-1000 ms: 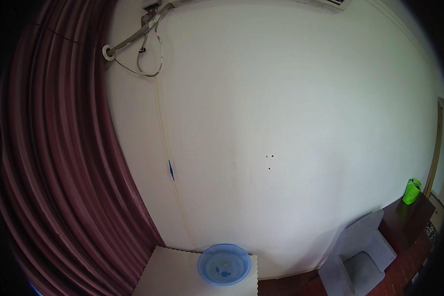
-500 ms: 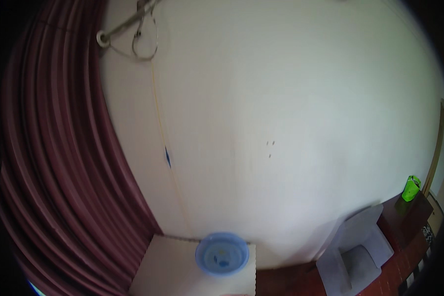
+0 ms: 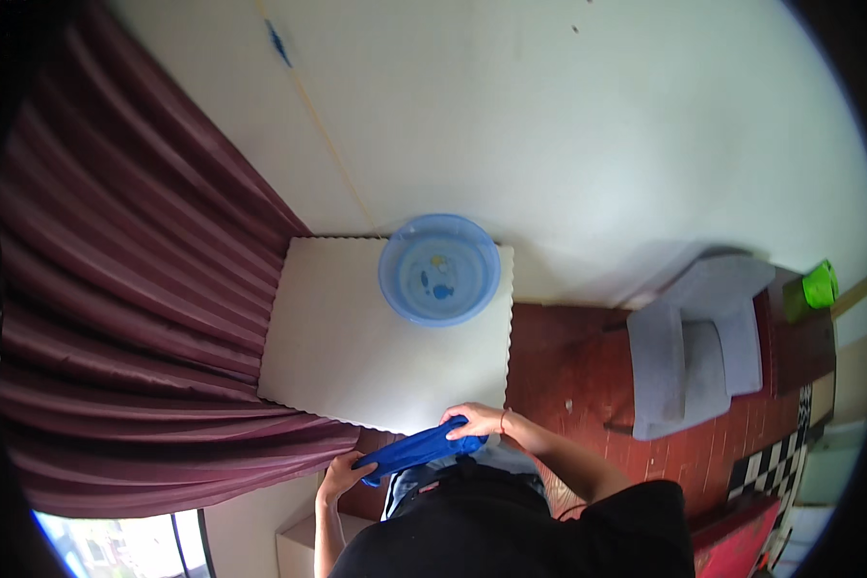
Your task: The recorder uses a blue cloth and a basin of water to clean a window sill and an adjacent desk surface.
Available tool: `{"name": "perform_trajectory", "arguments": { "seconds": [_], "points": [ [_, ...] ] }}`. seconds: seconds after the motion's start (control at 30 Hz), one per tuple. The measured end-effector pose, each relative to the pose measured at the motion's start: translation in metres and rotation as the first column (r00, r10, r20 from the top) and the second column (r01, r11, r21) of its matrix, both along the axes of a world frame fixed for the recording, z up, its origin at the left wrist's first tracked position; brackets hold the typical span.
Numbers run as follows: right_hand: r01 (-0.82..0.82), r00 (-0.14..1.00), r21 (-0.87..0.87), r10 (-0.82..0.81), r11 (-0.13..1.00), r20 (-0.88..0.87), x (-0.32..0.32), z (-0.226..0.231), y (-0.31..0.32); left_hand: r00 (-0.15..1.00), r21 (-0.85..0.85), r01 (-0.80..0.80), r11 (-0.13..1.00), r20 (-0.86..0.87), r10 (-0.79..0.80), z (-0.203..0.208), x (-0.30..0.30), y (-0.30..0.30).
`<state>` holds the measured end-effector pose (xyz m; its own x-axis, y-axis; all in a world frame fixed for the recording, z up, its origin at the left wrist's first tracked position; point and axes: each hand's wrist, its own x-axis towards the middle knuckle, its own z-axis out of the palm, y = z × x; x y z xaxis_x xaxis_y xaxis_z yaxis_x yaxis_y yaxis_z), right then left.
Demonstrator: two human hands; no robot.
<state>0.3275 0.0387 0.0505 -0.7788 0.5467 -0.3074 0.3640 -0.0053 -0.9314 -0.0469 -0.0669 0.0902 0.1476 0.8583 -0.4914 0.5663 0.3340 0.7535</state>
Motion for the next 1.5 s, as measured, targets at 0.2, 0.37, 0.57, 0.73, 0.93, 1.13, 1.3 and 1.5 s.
{"name": "perform_trajectory", "arguments": {
  "seconds": [0.2, 0.37, 0.57, 0.73, 0.93, 1.13, 1.3, 1.5],
  "points": [
    [0.005, 1.000, -0.261, -0.005, 0.965, 0.000, -0.016, -0.014, -0.028, 0.976, -0.007, -0.164, 0.986, 0.141, 0.164, 0.012, -0.013, -0.016],
    [0.077, 0.994, -0.160, -0.062, 0.984, 0.095, -0.040, -0.025, -0.038, 0.999, 0.025, 0.033, 0.999, 0.040, -0.034, -0.006, -0.049, -0.001],
    [0.224, 0.968, -0.247, -0.186, 0.943, 0.169, -0.086, -0.022, -0.059, 0.980, 0.026, 0.197, 0.980, -0.003, -0.197, -0.010, -0.081, 0.047],
    [0.249, 0.891, 0.279, -0.332, 0.928, 0.308, -0.151, -0.007, -0.057, 0.967, -0.335, 0.254, 0.907, 0.107, -0.232, 0.001, -0.110, 0.086],
    [0.352, 0.858, 0.629, -0.507, 0.693, 0.079, -0.235, -0.009, -0.023, 0.915, -0.352, 0.345, 0.870, 0.330, -0.229, 0.006, -0.101, 0.117],
    [0.368, 0.874, 0.290, -0.435, 0.883, 0.216, -0.254, -0.051, -0.015, 0.845, -0.417, 0.367, 0.832, 0.523, -0.111, 0.027, -0.146, 0.143],
    [0.483, 0.853, 0.130, -0.499, 0.866, 0.151, -0.235, -0.050, -0.021, 0.819, -0.471, 0.562, 0.680, 0.435, -0.375, 0.030, -0.195, 0.183],
    [0.775, 0.489, 0.334, -0.844, 0.537, 0.223, -0.240, -0.022, 0.080, 0.971, 0.205, 0.173, 0.963, -0.202, -0.131, -0.042, -0.199, 0.261]
  ]
}}
